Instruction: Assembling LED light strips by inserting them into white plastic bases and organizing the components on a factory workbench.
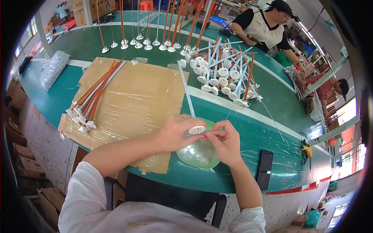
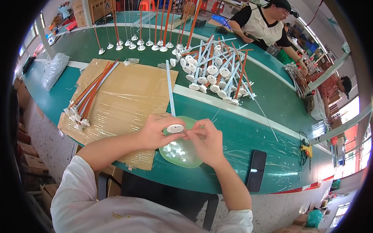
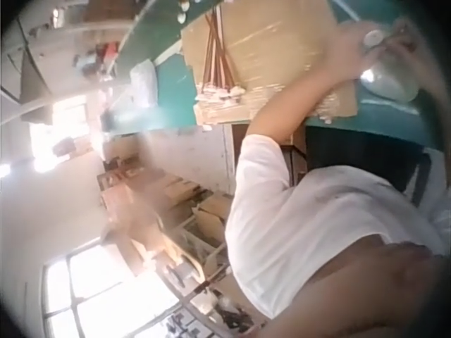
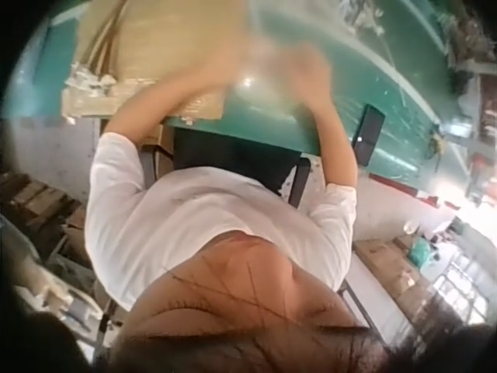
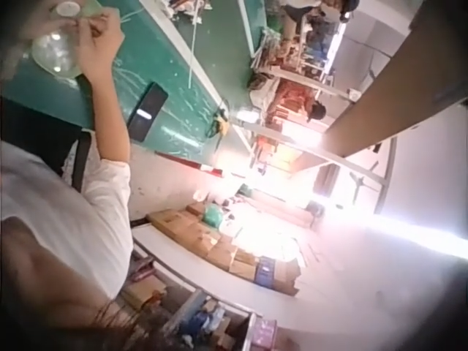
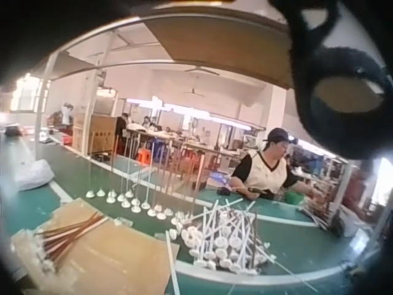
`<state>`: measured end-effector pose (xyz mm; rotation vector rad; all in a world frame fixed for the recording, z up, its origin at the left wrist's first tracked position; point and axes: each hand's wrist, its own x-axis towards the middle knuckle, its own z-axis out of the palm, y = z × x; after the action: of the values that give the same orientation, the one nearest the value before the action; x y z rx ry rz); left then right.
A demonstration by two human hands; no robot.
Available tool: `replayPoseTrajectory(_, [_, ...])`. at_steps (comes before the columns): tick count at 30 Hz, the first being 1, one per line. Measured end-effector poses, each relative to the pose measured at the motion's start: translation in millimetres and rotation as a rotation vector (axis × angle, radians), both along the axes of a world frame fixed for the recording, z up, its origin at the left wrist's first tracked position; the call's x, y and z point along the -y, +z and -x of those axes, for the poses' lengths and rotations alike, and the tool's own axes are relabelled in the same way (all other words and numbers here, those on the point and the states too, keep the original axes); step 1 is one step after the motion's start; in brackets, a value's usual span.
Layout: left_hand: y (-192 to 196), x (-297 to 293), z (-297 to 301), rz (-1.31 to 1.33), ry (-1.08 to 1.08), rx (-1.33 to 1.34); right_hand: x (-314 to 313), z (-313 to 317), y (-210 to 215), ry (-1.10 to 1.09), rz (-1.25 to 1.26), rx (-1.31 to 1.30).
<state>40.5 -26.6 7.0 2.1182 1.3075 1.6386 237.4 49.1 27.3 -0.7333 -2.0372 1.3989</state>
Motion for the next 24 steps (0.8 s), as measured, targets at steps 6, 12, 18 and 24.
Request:
replayPoseTrajectory(6, [2.5, -0.9, 1.9, 0.019, 0.005, -0.021, -6.4, -2.1, 0.1, -0.052, -0.039, 0.003])
replayPoseTrajectory(12, [2.0, 1.3, -3.5, 0.041, 0.030, 0.120, 7.8, 0.5, 0.2, -0.074, -0.331, 0.066])
replayPoseTrajectory(18, [2.8, 6.7, -2.4, 0.026, 0.059, 0.101, 11.4, 5.4, -6.1, -0.098, -0.527, -0.084])
replayPoseTrajectory(24, [3.8, 7.3, -0.3, 0.012, 0.064, 0.122, 13.8, 9.1, -9.7, -0.078, -0.489, -0.129])
